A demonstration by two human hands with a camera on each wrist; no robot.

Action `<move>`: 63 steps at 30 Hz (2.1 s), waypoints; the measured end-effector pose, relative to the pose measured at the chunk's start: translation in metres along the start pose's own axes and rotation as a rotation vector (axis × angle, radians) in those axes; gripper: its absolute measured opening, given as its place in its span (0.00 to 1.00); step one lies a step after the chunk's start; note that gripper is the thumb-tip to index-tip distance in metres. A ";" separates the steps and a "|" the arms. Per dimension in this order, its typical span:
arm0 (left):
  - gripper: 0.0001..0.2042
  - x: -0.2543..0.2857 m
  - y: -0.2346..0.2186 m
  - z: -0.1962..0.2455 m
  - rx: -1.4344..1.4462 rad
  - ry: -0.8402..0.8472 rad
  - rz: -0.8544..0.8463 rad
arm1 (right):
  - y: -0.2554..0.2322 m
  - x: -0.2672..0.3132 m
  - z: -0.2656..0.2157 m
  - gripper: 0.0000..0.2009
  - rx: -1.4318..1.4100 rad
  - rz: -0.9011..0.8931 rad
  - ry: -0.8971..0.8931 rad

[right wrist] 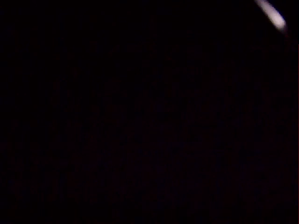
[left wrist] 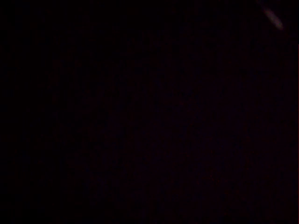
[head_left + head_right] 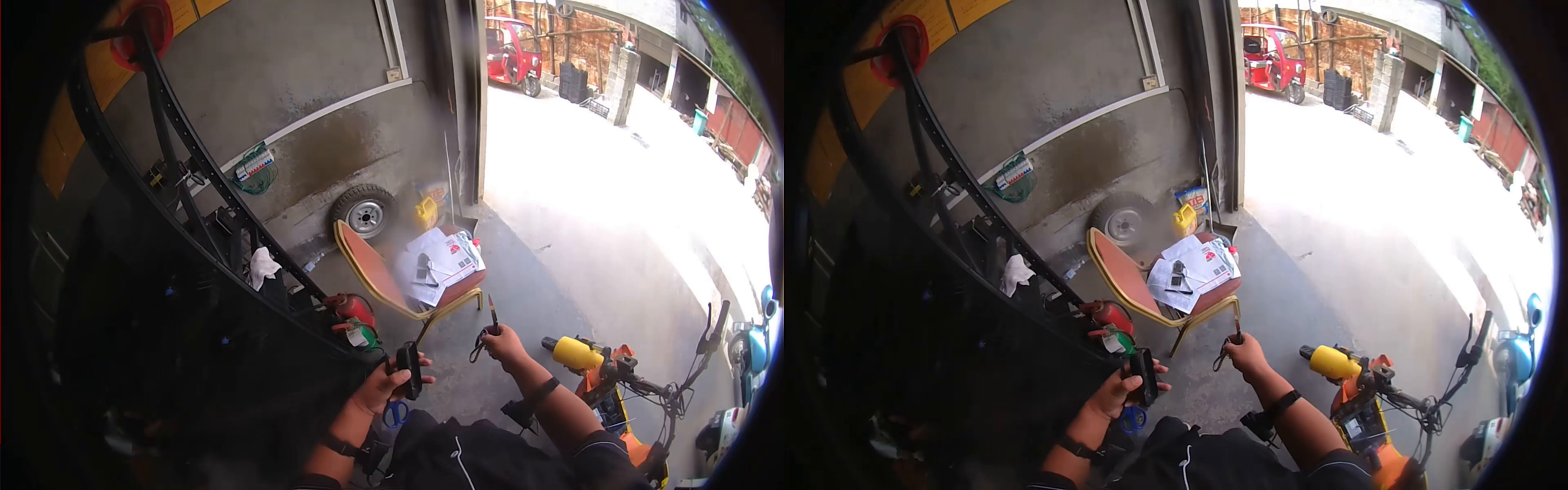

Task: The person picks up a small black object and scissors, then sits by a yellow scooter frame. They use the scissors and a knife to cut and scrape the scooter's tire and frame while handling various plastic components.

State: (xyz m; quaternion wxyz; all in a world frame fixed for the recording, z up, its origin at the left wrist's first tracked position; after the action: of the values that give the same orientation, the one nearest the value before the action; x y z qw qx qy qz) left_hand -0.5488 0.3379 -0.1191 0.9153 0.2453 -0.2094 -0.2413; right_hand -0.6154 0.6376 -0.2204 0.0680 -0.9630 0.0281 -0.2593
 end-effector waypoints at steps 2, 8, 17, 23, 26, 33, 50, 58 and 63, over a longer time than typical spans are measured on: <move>0.27 0.005 -0.029 0.020 0.018 0.063 0.185 | -0.013 -0.035 0.025 0.14 0.126 0.113 -0.071; 0.26 0.024 -0.135 0.000 0.057 0.062 0.661 | -0.021 -0.135 0.033 0.18 0.413 0.172 -0.145; 0.23 -0.067 -0.212 0.049 0.151 -0.101 0.895 | 0.036 -0.319 -0.028 0.19 0.444 0.212 -0.192; 0.26 -0.081 -0.204 0.088 -0.095 0.009 0.839 | 0.062 -0.415 -0.026 0.22 0.555 0.248 -0.100; 0.23 -0.050 -0.215 0.064 0.000 -0.096 1.039 | 0.065 -0.444 -0.003 0.22 0.624 0.217 0.044; 0.24 -0.028 -0.167 0.057 0.191 -0.064 1.173 | 0.073 -0.512 0.031 0.29 0.585 0.148 0.003; 0.27 -0.330 -0.079 0.155 0.273 0.497 0.931 | 0.054 -0.320 -0.220 0.48 0.101 -1.374 -0.239; 0.24 -0.394 -0.071 0.098 0.205 0.571 1.153 | 0.022 -0.337 -0.182 0.32 0.359 -1.225 -0.445; 0.23 -0.293 -0.090 0.087 0.180 0.558 1.413 | -0.011 -0.475 -0.005 0.33 0.909 -0.813 -0.079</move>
State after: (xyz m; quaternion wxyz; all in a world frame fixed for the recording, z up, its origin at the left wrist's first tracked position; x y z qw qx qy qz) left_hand -0.8565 0.3981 -0.1772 0.8474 0.1786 -0.0965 0.4906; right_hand -1.0276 0.6905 -0.4497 0.3687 -0.7800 -0.4578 -0.2147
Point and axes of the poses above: each hand's wrist, its own x-axis away from the middle knuckle, its own y-axis out of the palm, z = x × y, the point moved 2 cm from there along -x, towards the middle knuckle, and after that the axes turned 1 degree about -y, right-handed, at the moved point
